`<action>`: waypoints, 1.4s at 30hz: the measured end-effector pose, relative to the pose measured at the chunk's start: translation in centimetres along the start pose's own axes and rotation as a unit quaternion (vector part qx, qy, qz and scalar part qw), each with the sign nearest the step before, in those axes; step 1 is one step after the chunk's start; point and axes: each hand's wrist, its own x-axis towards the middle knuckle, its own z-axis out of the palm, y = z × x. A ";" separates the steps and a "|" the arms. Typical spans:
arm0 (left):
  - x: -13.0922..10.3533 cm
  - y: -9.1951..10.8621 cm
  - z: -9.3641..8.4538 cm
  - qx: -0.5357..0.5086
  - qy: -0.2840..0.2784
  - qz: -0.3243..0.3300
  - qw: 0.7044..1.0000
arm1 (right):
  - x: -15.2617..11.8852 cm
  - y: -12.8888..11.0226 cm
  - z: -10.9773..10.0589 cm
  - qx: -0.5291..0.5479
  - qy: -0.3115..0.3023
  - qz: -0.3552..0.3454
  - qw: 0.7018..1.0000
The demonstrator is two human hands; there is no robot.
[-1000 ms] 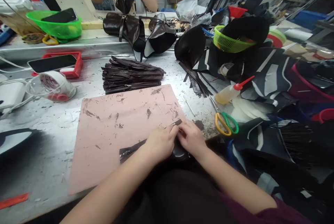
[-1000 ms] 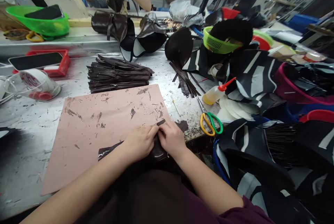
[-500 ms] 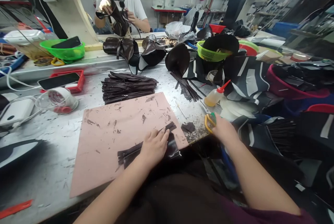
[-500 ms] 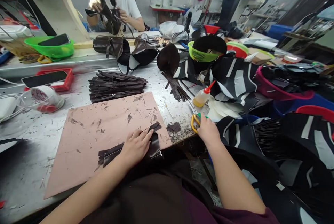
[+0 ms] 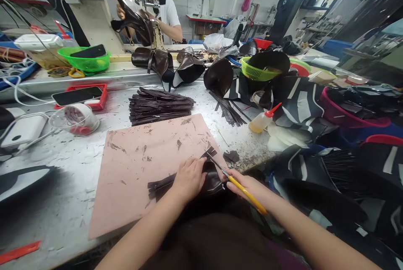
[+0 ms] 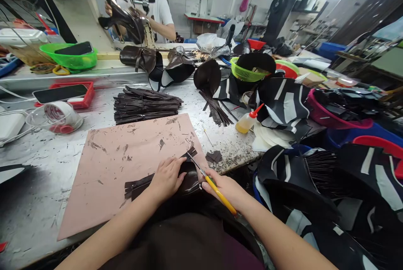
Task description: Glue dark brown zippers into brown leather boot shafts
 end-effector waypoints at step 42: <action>4.6 1.8 -2.2 -0.113 -0.213 -0.191 0.951 | 5.9 0.0 -0.2 -0.225 0.268 -0.272 0.896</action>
